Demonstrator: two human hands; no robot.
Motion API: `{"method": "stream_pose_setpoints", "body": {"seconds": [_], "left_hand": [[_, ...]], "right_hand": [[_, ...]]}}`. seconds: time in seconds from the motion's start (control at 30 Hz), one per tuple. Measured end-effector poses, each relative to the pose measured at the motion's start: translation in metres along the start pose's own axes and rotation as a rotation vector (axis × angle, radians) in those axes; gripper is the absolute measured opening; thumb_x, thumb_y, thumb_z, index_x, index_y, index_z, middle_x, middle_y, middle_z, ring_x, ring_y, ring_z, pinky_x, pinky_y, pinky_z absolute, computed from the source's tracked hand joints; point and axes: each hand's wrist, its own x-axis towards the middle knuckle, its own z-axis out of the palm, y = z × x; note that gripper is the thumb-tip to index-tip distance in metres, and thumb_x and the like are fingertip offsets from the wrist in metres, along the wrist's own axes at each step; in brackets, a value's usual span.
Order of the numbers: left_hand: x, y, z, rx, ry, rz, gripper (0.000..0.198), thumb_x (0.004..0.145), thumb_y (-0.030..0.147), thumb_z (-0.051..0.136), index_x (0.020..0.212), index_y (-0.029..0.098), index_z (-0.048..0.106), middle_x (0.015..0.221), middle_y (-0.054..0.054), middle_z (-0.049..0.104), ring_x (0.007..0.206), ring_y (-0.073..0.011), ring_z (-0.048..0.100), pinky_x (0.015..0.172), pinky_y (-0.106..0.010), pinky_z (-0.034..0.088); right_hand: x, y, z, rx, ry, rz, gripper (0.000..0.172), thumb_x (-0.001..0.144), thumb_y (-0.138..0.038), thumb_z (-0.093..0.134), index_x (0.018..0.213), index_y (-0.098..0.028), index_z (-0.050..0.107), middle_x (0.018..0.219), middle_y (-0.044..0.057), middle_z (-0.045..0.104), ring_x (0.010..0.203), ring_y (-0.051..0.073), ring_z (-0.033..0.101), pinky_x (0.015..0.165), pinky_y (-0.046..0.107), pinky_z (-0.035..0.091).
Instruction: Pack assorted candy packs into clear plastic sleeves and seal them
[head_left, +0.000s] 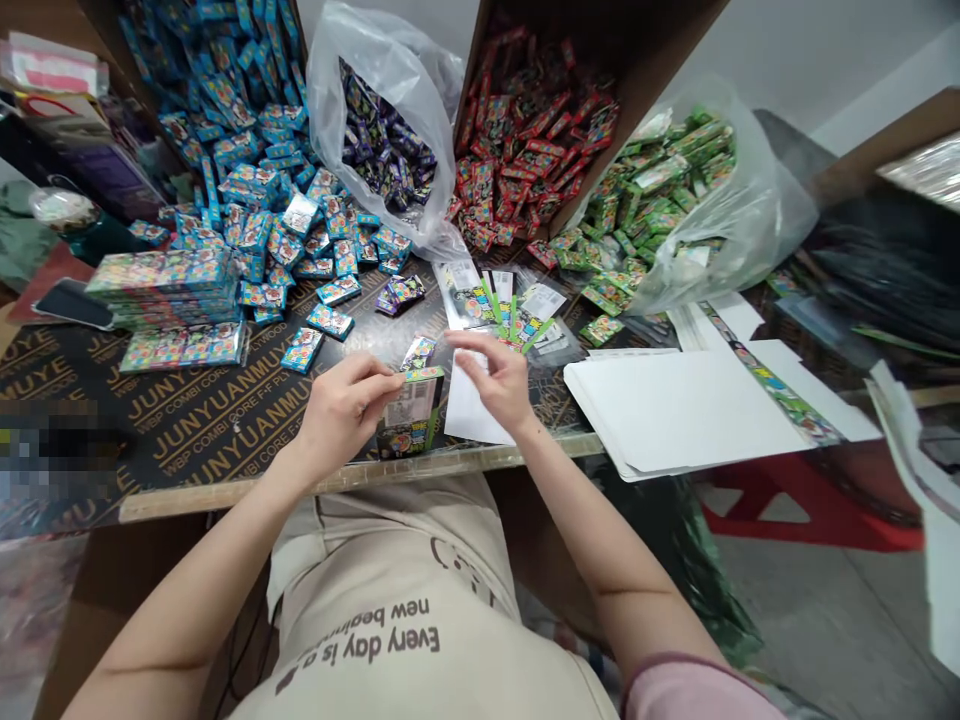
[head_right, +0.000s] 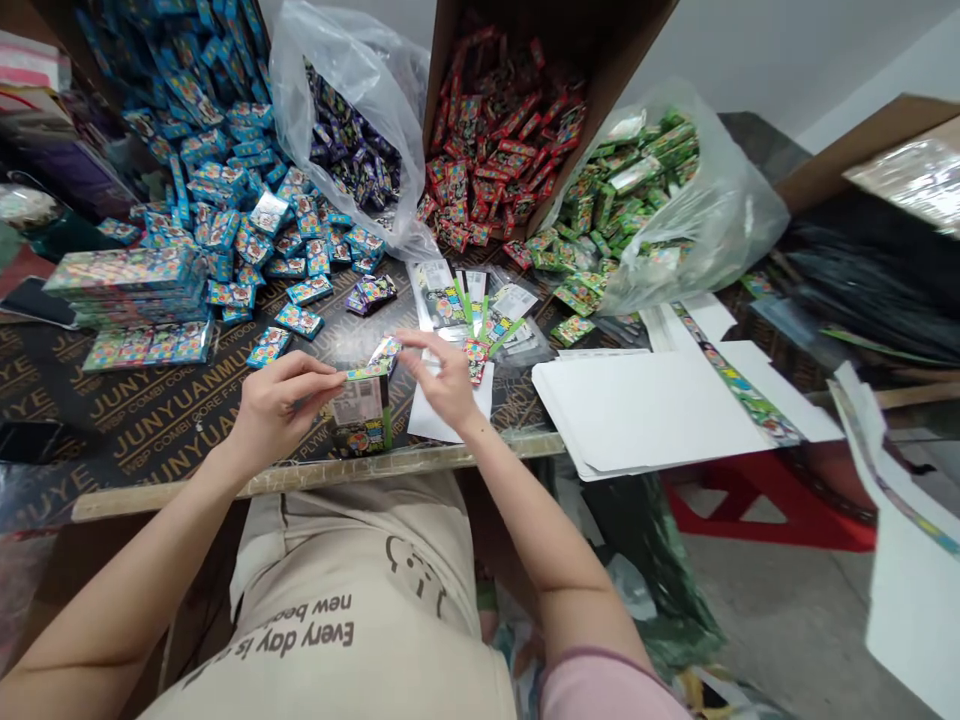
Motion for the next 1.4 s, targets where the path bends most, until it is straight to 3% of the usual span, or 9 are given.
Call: {"method": "stream_pose_setpoints", "body": {"seconds": [0.1,0.3,0.43,0.57,0.93,1.07,1.17,1.3,1.4], "left_hand": [[-0.004,-0.001,0.001,0.043,-0.01,0.019,0.014,0.089,0.012,0.056,0.089,0.016,0.069,0.081,-0.005,0.065,0.075,-0.0145,0.061,0.065,-0.025,0.048],[-0.007,0.0,0.0,0.077,-0.029,0.013,0.016,0.091,0.013,0.051,0.087,0.016,0.066,0.08,-0.005,0.062,0.076,-0.0153,0.058,0.066,-0.026,0.047],[-0.006,0.001,-0.002,0.152,-0.065,0.015,0.021,0.091,0.011,0.049,0.1,0.016,0.068,0.076,-0.003,0.055,0.069,-0.0142,0.052,0.06,-0.025,0.043],[-0.006,-0.001,-0.003,0.193,-0.103,0.063,0.049,0.085,-0.001,0.042,0.12,0.025,0.064,0.079,-0.002,0.051,0.073,-0.0143,0.05,0.063,-0.024,0.042],[-0.011,0.002,0.004,0.183,-0.062,0.014,0.052,0.084,-0.002,0.04,0.119,0.028,0.065,0.083,-0.003,0.05,0.076,-0.0146,0.05,0.065,-0.025,0.044],[-0.014,0.002,0.007,0.191,-0.015,0.009,0.051,0.083,-0.002,0.041,0.117,0.025,0.067,0.083,-0.004,0.052,0.079,-0.0158,0.052,0.067,-0.027,0.046],[-0.015,0.001,0.007,0.135,0.029,-0.006,0.044,0.084,0.0,0.044,0.112,0.024,0.068,0.082,-0.004,0.057,0.078,-0.0155,0.055,0.067,-0.027,0.047],[-0.013,0.002,0.007,0.032,0.13,-0.053,0.017,0.087,0.009,0.054,0.09,0.017,0.069,0.079,-0.004,0.066,0.075,-0.0149,0.063,0.068,-0.027,0.051],[-0.012,0.006,0.005,0.017,0.169,-0.052,0.012,0.085,0.011,0.058,0.078,0.017,0.064,0.077,-0.004,0.069,0.073,-0.0146,0.065,0.068,-0.026,0.053]], "right_hand": [[0.011,0.044,-0.022,-0.462,0.072,0.15,0.013,0.085,-0.023,0.06,0.088,-0.019,0.073,0.096,0.01,0.07,0.101,0.028,0.058,0.092,0.046,0.041],[0.014,0.103,-0.028,-0.828,-0.268,0.293,0.011,0.081,-0.023,0.064,0.082,-0.019,0.074,0.093,0.012,0.069,0.104,0.034,0.049,0.087,0.047,0.029],[0.016,0.111,-0.025,-0.817,-0.305,0.282,0.005,0.077,-0.023,0.069,0.079,-0.02,0.072,0.084,0.009,0.07,0.098,0.032,0.05,0.084,0.043,0.027],[0.017,0.115,-0.027,-0.798,-0.306,0.262,0.002,0.076,-0.021,0.07,0.074,-0.02,0.069,0.082,0.007,0.069,0.097,0.03,0.051,0.084,0.042,0.026],[-0.002,0.108,-0.025,-0.694,-0.217,0.124,0.013,0.083,-0.017,0.05,0.072,-0.019,0.057,0.072,0.005,0.067,0.076,0.022,0.058,0.092,0.043,0.029],[0.014,0.082,-0.034,-0.55,-0.154,0.153,0.01,0.082,-0.025,0.053,0.074,-0.02,0.052,0.078,0.005,0.069,0.078,0.023,0.062,0.088,0.042,0.037],[0.034,0.026,-0.037,-0.17,-0.125,0.156,0.015,0.082,-0.033,0.059,0.077,-0.022,0.052,0.095,0.008,0.069,0.101,0.026,0.063,0.087,0.039,0.042],[0.056,-0.063,-0.025,0.112,-0.459,0.165,0.026,0.081,-0.044,0.066,0.074,-0.021,0.055,0.106,0.007,0.068,0.105,0.024,0.06,0.085,0.036,0.045],[0.065,-0.094,-0.006,0.15,-0.73,0.187,0.031,0.079,-0.047,0.068,0.071,-0.019,0.056,0.094,0.006,0.067,0.091,0.019,0.06,0.079,0.032,0.045]]}}
